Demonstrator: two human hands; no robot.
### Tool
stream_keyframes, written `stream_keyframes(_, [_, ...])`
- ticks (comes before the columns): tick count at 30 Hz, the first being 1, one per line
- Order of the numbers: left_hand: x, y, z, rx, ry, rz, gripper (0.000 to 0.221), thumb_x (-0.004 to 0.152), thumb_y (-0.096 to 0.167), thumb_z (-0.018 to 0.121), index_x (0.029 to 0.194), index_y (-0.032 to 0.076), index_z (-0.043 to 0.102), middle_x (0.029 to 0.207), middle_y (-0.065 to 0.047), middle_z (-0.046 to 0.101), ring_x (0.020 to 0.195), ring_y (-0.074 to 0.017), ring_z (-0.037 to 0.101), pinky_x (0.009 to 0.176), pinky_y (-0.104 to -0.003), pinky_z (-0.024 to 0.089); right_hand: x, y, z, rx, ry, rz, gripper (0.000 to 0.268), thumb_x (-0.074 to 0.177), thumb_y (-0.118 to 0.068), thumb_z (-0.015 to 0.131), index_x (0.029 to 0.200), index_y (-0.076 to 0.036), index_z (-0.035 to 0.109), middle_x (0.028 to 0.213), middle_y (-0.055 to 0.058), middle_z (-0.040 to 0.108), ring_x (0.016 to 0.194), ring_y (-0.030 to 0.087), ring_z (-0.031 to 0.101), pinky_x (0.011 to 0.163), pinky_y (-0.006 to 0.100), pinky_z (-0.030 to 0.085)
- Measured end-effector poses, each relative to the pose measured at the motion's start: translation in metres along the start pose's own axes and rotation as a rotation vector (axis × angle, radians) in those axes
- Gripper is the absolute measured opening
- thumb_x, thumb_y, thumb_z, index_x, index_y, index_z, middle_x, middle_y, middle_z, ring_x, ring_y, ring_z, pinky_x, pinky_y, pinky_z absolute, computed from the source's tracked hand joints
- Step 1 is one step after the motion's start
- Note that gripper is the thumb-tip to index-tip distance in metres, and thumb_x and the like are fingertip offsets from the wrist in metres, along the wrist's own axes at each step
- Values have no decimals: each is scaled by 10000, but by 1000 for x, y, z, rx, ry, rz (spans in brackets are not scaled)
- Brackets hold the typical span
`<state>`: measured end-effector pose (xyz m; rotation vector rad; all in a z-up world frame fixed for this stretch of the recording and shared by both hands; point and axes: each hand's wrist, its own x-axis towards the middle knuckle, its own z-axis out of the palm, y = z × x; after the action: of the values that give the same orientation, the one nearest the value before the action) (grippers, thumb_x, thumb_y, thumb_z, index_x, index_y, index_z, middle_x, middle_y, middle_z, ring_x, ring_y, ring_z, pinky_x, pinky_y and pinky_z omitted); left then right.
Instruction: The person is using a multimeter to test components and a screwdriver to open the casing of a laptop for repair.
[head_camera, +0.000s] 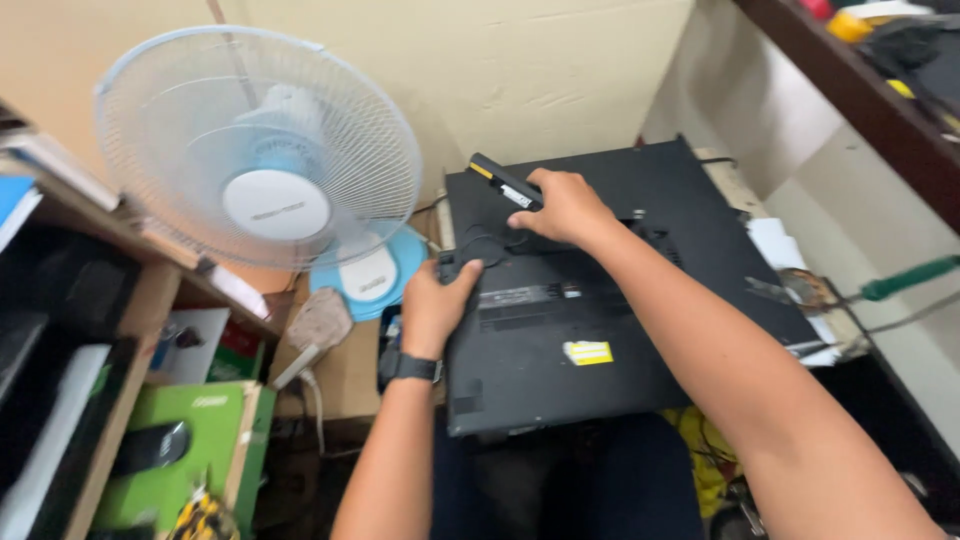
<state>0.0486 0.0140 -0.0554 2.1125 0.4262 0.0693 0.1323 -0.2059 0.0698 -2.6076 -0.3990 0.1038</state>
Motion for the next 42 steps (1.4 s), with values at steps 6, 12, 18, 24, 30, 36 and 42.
stream_keyframes(6, [-6, -5, -18, 172, 7, 86, 732, 1111, 635, 693, 1452, -8, 769, 1297, -305, 837, 1308, -525, 762, 1089, -647, 607, -20, 94, -8, 713, 19, 145, 635, 1074, -254, 763, 1644, -8, 632, 1249, 239, 790, 926, 335, 848, 719, 432, 731])
stream_keyframes(12, [-57, 12, -28, 289, 228, 306, 386, 1226, 264, 571, 1335, -2, 828, 1089, -314, 834, 1114, -562, 790, 982, -651, 611, -59, 179, -24, 995, 203, 144, 657, 985, 7, 682, 1636, 47, 608, 1213, 158, 679, 895, 340, 852, 710, 417, 762])
stream_keyframes(18, [-102, 31, -17, 214, 310, 565, 255, 1203, 176, 662, 1294, 33, 852, 1016, -242, 776, 1013, -524, 775, 893, -583, 607, -65, 254, -40, 622, 401, 179, 516, 1010, -104, 818, 1523, -140, 783, 1164, 96, 772, 1043, 254, 814, 822, 393, 691])
stream_keyframes(24, [-127, 32, 4, 131, -90, 598, 295, 1147, 314, 635, 1236, 178, 881, 1095, -61, 833, 1059, -319, 754, 965, -443, 544, -81, 265, -46, 182, 381, 399, 469, 965, -215, 735, 1428, -209, 806, 1159, 47, 836, 1104, 297, 773, 1002, 452, 589])
stream_keyframes(30, [-129, 26, 10, 220, -72, 529, 326, 1102, 374, 705, 1272, 161, 885, 1160, -11, 815, 1120, -294, 733, 955, -481, 580, -106, 221, -53, 196, 317, 511, 443, 1047, -167, 715, 1485, -224, 757, 1453, 147, 788, 1316, 362, 744, 1082, 520, 599])
stream_keyframes(36, [-124, 23, 2, 285, -180, 470, 458, 985, 432, 830, 1401, 241, 849, 1216, 60, 760, 1138, -207, 712, 966, -398, 554, -92, 255, -32, 110, 347, 425, 368, 1086, -207, 724, 1438, -158, 820, 1401, 98, 833, 1332, 350, 743, 1124, 526, 599])
stream_keyframes(42, [-124, 23, -10, 139, -299, 510, 578, 974, 308, 831, 1530, 171, 748, 1462, 22, 786, 1327, -207, 695, 1061, -392, 581, -140, 209, -36, 117, 555, 203, 422, 1100, -276, 726, 1464, -79, 805, 1362, 136, 840, 1235, 333, 771, 1053, 549, 603])
